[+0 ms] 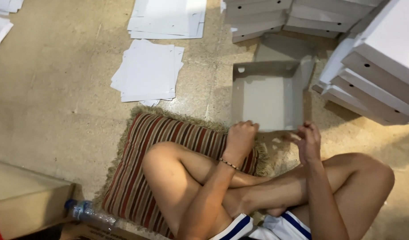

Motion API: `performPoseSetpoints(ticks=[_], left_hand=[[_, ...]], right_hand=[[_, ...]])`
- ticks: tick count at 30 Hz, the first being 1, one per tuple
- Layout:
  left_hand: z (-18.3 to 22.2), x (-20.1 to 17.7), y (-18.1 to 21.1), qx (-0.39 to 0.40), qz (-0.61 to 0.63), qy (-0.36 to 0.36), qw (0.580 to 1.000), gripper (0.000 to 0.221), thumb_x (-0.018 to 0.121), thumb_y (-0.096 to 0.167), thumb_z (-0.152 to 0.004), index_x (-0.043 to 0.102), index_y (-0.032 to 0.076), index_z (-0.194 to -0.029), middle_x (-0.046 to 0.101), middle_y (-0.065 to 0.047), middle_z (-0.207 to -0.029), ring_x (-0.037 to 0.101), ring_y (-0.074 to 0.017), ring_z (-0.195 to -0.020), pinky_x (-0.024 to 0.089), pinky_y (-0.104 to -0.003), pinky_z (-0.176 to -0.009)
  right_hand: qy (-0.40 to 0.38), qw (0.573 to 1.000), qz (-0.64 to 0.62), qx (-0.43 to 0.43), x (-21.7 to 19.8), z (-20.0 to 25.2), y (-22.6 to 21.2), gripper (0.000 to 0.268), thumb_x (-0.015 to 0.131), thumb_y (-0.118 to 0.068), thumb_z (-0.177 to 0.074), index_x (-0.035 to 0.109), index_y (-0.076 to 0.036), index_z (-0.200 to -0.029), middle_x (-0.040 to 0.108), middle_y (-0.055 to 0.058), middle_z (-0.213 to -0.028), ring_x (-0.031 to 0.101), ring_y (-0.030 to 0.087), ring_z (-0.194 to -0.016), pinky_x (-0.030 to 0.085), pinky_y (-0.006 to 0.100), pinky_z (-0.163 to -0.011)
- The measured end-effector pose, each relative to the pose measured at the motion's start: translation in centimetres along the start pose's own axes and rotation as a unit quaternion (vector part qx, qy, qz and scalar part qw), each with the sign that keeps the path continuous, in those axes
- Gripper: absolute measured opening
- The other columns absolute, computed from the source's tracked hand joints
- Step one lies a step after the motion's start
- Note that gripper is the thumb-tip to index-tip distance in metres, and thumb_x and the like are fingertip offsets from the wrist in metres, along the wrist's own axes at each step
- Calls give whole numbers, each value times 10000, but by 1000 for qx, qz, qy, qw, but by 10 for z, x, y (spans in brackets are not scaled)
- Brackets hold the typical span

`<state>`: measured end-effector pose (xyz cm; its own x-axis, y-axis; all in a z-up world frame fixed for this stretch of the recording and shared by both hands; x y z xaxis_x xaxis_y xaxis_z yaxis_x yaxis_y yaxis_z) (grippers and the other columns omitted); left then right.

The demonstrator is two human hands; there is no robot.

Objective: Assembling cardboard boxes from flat sheets by folding and tucking the edges.

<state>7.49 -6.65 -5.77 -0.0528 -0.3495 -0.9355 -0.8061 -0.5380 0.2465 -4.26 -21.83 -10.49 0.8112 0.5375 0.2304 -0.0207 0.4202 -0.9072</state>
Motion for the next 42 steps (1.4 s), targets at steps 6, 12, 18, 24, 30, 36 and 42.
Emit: performPoseSetpoints(ticks=[6, 12, 18, 24, 30, 36, 42], left_hand=[[6, -36, -52, -142, 160, -169, 962, 120, 622, -72, -690, 662, 15, -619, 578, -121, -554, 614, -305, -533, 528, -399, -498], [12, -40, -61, -236, 210, -204, 927, 199, 561, -110, -713, 686, 26, -641, 617, -166, -621, 632, -351, -634, 542, -446, -558], [7, -95, -75, -259, 155, -97, 948, 156, 569, -152, -714, 673, -42, -753, 606, -190, -690, 629, -334, -650, 552, -412, -580], [22, -139, -115, -282, 46, 113, 952, 156, 646, -86, -672, 693, 17, -780, 690, -120, -753, 639, -189, -548, 547, -233, -517], [9, -135, -90, -212, 102, 117, 965, 122, 547, 12, -669, 668, 28, -663, 625, -72, -682, 567, -234, -604, 460, -326, -599], [-19, -40, -31, -54, 38, 87, 994, 44, 576, 19, -621, 612, 27, -598, 583, -115, -615, 550, -248, -571, 461, -345, -586], [-9, 34, -15, -22, 110, -98, 989, 190, 571, -36, -676, 688, 66, -786, 647, -101, -794, 597, -248, -625, 503, -341, -595]], right_hand=[[-31, 943, 330, -1, 33, -2, -30, 375, 502, -223, -944, 424, -16, -1248, 415, 202, -1198, 433, 382, -1133, 419, 514, -899], [-86, 891, 444, -34, 62, -77, -31, 496, 342, -212, -975, 194, 0, -1399, 212, 231, -1418, 214, 409, -1294, 194, 514, -1093], [-94, 657, 728, -174, 54, -107, 7, 229, 507, -244, -915, 666, -149, -1049, 579, 122, -937, 598, 319, -881, 508, 418, -711], [-116, 601, 705, -357, 68, -9, -64, 138, 583, -209, -809, 713, -167, -827, 655, -15, -809, 567, 169, -600, 429, 267, -565], [-103, 645, 688, -315, -6, 83, -140, 141, 666, -166, -747, 701, -114, -872, 668, 8, -880, 563, 172, -804, 425, 293, -767], [-25, 872, 439, -214, -283, 50, -97, 209, 313, 30, -1025, 464, 136, -926, 499, 202, -897, 472, 275, -747, 410, 350, -675], [-144, 967, -71, -199, -203, 26, -80, 194, 491, -142, -935, 486, -142, -1128, 545, -90, -857, 533, -38, -651, 443, 65, -562]])
Point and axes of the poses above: each hand's wrist, its own z-axis away from the middle knuckle, its own x-axis out of the palm, y = z × x, the point moved 7 cm from there along -z, towards the middle knuckle
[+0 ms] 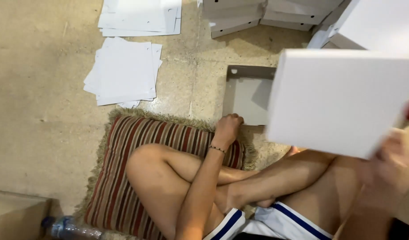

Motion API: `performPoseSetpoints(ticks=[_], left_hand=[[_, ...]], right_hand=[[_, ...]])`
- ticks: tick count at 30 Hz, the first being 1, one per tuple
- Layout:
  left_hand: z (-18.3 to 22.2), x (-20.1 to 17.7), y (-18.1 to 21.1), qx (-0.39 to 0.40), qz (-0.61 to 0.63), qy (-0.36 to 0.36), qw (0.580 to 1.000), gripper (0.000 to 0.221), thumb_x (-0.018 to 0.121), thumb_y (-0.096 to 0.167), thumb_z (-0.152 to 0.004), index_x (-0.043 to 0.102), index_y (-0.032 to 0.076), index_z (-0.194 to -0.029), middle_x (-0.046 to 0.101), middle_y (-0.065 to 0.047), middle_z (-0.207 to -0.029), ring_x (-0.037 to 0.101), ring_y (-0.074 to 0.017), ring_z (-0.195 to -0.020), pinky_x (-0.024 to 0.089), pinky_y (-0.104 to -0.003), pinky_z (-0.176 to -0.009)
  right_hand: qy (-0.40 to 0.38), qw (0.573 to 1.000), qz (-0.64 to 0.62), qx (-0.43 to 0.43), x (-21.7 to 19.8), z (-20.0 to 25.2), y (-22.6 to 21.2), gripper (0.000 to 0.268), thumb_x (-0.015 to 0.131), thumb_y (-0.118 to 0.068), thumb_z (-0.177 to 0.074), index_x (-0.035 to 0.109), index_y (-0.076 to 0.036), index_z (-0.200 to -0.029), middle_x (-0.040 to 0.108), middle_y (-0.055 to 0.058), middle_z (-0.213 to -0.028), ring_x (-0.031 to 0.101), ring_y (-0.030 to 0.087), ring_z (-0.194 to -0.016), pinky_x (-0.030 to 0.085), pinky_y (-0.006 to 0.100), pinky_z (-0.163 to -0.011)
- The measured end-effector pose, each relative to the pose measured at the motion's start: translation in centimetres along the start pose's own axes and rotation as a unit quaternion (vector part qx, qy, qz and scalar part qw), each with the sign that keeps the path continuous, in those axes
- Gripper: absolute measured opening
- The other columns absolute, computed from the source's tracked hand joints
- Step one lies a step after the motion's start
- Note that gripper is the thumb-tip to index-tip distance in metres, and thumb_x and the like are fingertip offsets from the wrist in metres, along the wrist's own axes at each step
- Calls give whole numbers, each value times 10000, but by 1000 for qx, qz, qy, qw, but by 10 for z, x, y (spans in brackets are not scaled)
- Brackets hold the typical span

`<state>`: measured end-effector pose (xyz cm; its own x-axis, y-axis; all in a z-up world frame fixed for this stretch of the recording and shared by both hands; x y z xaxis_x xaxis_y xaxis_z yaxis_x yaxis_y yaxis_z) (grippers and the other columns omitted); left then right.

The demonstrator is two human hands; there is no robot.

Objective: Assembling cardboard boxes from flat sheets by folding and tucking the edges.

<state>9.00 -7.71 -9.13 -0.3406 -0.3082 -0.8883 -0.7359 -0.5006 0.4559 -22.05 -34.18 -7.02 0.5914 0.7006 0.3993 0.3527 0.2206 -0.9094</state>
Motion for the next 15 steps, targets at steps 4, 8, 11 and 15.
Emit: performPoseSetpoints(ticks=[4, 8, 11, 15], left_hand=[[7, -62, 13, -12, 48, 43, 998, 451, 588, -146, -609, 642, 49, -1012, 631, -103, -1058, 557, -228, -1013, 428, -318, -957], [31, -97, 2, -203, 462, 38, 863, 507, 352, 382, -924, 446, 14, -1260, 468, -170, -902, 417, -269, -766, 359, -371, -645], [45, -82, -10, -258, 540, 5, 801, 584, 537, 307, -861, 376, -29, -1310, 486, -299, -1182, 521, -395, -1063, 471, -456, -866], [51, -67, -29, -294, 391, 6, 872, 492, 650, 208, -805, 501, 5, -1227, 612, -196, -1061, 619, -311, -948, 527, -391, -768]], right_hand=[[95, 981, -122, 120, 89, -21, 64, 187, 475, -184, -950, 518, -137, -1127, 548, -7, -1105, 516, 117, -1019, 408, 308, -916], [103, 968, -128, 191, 100, -28, 129, 18, 485, -182, -932, 487, -165, -936, 567, -12, -940, 551, 127, -849, 463, 329, -760], [141, 963, -69, 220, 108, -25, 141, 103, 498, -258, -931, 521, -193, -1008, 632, -16, -1009, 630, 147, -905, 528, 383, -772], [187, 949, 127, 219, 127, -14, 133, 210, 553, -336, -934, 577, -151, -1031, 591, -8, -877, 555, 122, -727, 509, 277, -609]])
Point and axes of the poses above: each hand's wrist, its own z-axis away from the middle knuckle, its own x-axis out of the palm, y = z × x, the point moved 7 cm from there along -z, towards the middle knuckle
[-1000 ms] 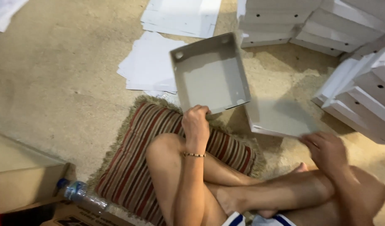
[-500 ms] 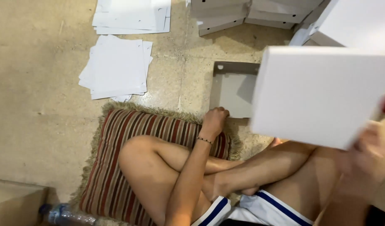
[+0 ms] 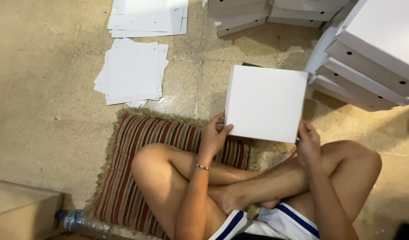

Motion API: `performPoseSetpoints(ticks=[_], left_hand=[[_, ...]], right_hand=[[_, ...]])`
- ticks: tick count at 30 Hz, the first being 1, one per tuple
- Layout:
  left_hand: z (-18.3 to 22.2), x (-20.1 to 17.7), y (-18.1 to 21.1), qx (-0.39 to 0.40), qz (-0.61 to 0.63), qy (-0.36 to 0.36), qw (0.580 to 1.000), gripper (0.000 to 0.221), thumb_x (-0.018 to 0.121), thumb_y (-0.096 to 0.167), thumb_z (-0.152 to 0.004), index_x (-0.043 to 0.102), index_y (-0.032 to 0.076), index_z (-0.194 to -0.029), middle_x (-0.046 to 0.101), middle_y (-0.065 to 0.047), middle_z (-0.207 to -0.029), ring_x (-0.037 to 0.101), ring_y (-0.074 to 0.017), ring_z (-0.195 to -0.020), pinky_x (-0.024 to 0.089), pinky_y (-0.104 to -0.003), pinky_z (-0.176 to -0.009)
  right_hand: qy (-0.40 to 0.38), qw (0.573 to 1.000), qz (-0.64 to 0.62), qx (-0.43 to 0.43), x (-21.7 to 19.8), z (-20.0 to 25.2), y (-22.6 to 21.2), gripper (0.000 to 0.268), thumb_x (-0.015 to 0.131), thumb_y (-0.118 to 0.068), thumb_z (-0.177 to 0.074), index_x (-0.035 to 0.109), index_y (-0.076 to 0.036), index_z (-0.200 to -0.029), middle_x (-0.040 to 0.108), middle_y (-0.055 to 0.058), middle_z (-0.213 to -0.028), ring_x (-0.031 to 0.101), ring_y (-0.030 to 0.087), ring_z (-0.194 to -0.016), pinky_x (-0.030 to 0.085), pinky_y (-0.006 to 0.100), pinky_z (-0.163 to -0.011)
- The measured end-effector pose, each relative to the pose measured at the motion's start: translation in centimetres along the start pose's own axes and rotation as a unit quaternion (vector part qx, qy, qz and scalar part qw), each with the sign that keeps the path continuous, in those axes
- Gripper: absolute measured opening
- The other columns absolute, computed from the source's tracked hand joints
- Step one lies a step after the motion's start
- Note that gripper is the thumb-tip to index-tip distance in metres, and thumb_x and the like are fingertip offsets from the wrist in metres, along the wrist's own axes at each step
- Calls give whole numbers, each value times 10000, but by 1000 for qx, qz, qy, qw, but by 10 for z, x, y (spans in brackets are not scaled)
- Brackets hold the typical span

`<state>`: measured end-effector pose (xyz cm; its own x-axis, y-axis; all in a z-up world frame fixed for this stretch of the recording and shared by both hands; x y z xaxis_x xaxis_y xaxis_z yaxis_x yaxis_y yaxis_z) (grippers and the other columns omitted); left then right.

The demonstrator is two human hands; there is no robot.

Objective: Assembling cardboard boxes from flat sheets by folding and tucking the edges.

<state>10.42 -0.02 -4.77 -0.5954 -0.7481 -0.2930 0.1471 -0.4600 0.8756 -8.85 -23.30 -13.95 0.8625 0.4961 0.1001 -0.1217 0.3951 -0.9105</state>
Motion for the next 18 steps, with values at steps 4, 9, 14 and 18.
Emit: performPoseSetpoints(ticks=[4, 9, 14, 18], left_hand=[[-11, -1, 26, 35, -10, 18, 999, 421, 584, 118, -849, 485, -44, -1225, 598, -249, -1057, 612, -349, -958, 526, -414, -779], [-43, 1, 26, 119, -72, 57, 989, 358, 445, 137, -931, 487, -67, -1222, 576, -263, -1081, 566, -380, -1011, 505, -428, -805], [-52, 19, 21, 129, -149, 47, 979, 358, 396, 143, -948, 485, -55, -1232, 565, -251, -1092, 541, -365, -1056, 483, -390, -840], [-43, 18, 31, 136, -158, 44, 977, 355, 388, 136, -952, 474, -67, -1230, 551, -290, -1079, 564, -389, -1003, 506, -418, -807]], right_hand=[[8, 991, 126, -41, 7, -1, 2, 307, 546, -324, -950, 570, -89, -1146, 568, 53, -890, 515, 141, -703, 474, 263, -542], [-2, 976, 187, -110, 24, -6, -6, 419, 649, -296, -901, 562, 39, -1139, 569, 145, -780, 545, 218, -567, 485, 326, -475], [15, 972, 201, -116, 21, -7, -11, 440, 625, -315, -930, 538, 55, -1152, 565, 157, -841, 595, 230, -639, 504, 359, -516], [12, 986, 148, -80, 20, -6, -2, 471, 627, -325, -929, 490, 60, -1164, 524, 158, -897, 593, 257, -719, 524, 379, -560]])
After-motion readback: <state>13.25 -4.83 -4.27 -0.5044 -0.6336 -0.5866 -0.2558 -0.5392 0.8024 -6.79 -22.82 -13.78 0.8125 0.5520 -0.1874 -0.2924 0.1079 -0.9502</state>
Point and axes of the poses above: each hand's wrist, its own z-axis away from the middle knuckle, its own x-axis out of the palm, y = z × x, the point moved 7 cm from there along -z, towards the middle knuckle
